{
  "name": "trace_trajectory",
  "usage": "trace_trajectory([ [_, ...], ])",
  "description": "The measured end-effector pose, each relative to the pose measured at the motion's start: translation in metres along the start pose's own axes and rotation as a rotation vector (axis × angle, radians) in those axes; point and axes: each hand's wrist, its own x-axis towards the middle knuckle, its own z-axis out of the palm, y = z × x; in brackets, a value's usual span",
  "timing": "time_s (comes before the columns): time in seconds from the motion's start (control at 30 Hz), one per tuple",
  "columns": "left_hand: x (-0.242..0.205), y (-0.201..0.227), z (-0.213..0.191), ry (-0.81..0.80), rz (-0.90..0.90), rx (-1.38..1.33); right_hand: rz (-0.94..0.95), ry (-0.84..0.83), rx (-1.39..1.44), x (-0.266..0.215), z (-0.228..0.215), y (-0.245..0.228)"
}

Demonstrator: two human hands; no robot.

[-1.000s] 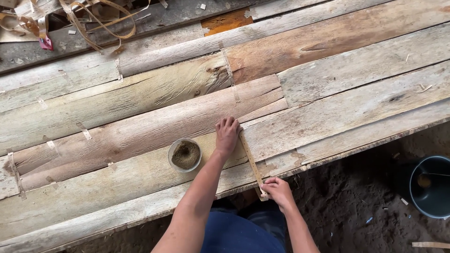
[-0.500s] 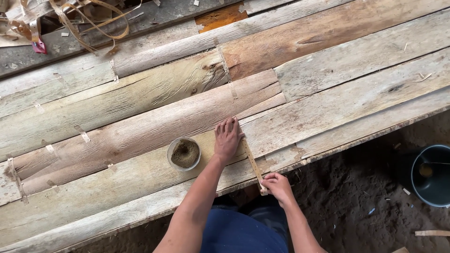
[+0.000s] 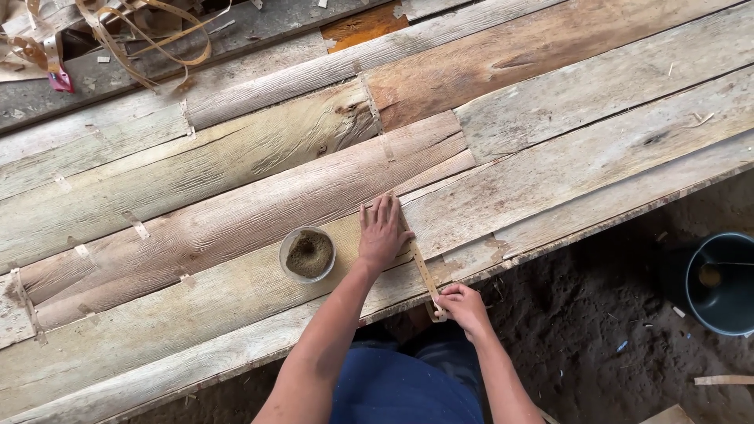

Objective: The person assembles a wooden structure by hand, using thin wooden strips and a paste-like substance from a small container. They repeatedly dip the strips into the paste and press them into gaps between wooden planks on a workbench.

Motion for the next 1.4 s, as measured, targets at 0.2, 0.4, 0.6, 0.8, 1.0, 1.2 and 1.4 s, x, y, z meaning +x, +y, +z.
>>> trace_trajectory([
  [0.2, -0.003, 0.007, 0.005, -0.027, 0.017, 0.044, -0.01, -0.004, 0.023, 0.002, -0.001, 0.006],
  [0.4, -0.016, 0.013, 0.001, -0.062, 0.046, 0.041, -0.023, 0.015, 0.024, 0.007, -0.001, 0.011],
  [0.6, -0.026, 0.022, -0.008, -0.13, 0.027, 0.09, -0.027, 0.034, -0.03, 0.01, 0.001, 0.014],
  [0.8, -0.034, 0.026, -0.019, -0.181, 0.036, 0.082, -0.028, 0.059, -0.132, 0.014, -0.001, 0.024],
  [1.0, -0.037, 0.026, -0.022, -0.191, 0.047, 0.12, -0.082, 0.171, -0.406, 0.024, -0.005, 0.032],
  [1.2, -0.037, 0.029, -0.026, -0.211, 0.029, 0.086, -0.446, 0.268, -0.506, 0.028, 0.024, 0.005],
  [1.4, -0.032, 0.029, -0.018, -0.206, 0.005, 0.034, -0.455, 0.24, -0.622, 0.05, 0.041, -0.008],
])
